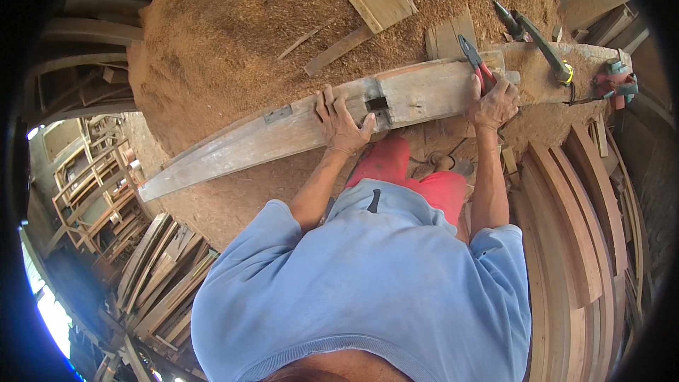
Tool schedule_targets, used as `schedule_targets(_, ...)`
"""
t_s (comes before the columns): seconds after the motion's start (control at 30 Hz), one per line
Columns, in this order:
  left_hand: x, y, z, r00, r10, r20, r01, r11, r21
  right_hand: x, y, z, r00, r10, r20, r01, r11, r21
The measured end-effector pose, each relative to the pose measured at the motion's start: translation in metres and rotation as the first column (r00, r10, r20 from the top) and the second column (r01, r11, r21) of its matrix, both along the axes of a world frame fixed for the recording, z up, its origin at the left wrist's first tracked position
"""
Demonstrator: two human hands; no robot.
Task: The person measures a long wooden plank with a tape measure, marks it, and then uses a circular saw to cut the plank. The person also uses pliers to adjust the saw's blade guard and a hammer to tap the wood into position.
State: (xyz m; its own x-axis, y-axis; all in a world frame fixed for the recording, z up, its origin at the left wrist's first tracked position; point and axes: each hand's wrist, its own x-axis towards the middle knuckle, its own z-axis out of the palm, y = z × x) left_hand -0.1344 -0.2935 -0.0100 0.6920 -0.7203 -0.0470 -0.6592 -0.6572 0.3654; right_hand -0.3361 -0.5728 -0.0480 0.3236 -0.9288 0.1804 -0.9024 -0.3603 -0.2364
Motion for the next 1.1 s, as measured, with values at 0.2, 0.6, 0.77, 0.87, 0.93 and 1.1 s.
schedule_targets(0.2, -0.001, 0.0, -0.001, 1.0, 0.004, 0.019, -0.003, 1.0, -0.027, 0.002, 0.0, 0.0, 0.997, -0.019, -0.074, 0.019, 1.0, -0.006)
schedule_targets(0.6, 0.001, -0.003, -0.006, 0.998, 0.014, 0.06, -0.014, 1.0, 0.004, 0.048, -0.003, 0.028, 0.937, -0.247, -0.246, 0.308, 0.919, 0.248)
schedule_targets(0.77, 0.0, -0.001, -0.007, 0.998, 0.018, 0.058, -0.02, 0.999, 0.034, 0.045, -0.003, 0.022, 0.942, -0.244, -0.229, 0.292, 0.934, 0.207)
schedule_targets(0.87, 0.0, -0.002, -0.006, 0.998, 0.007, 0.067, -0.01, 0.999, 0.033, 0.045, -0.003, 0.02, 0.944, -0.246, -0.219, 0.286, 0.943, 0.172)
schedule_targets(0.93, 0.0, -0.002, -0.005, 0.996, -0.01, 0.092, 0.008, 1.0, 0.02, 0.045, -0.001, 0.02, 0.947, -0.245, -0.206, 0.284, 0.941, 0.186)
schedule_targets(1.1, 0.002, -0.002, -0.007, 0.994, 0.003, 0.11, -0.001, 1.0, -0.02, 0.046, -0.003, 0.024, 0.944, -0.254, -0.211, 0.302, 0.922, 0.243)
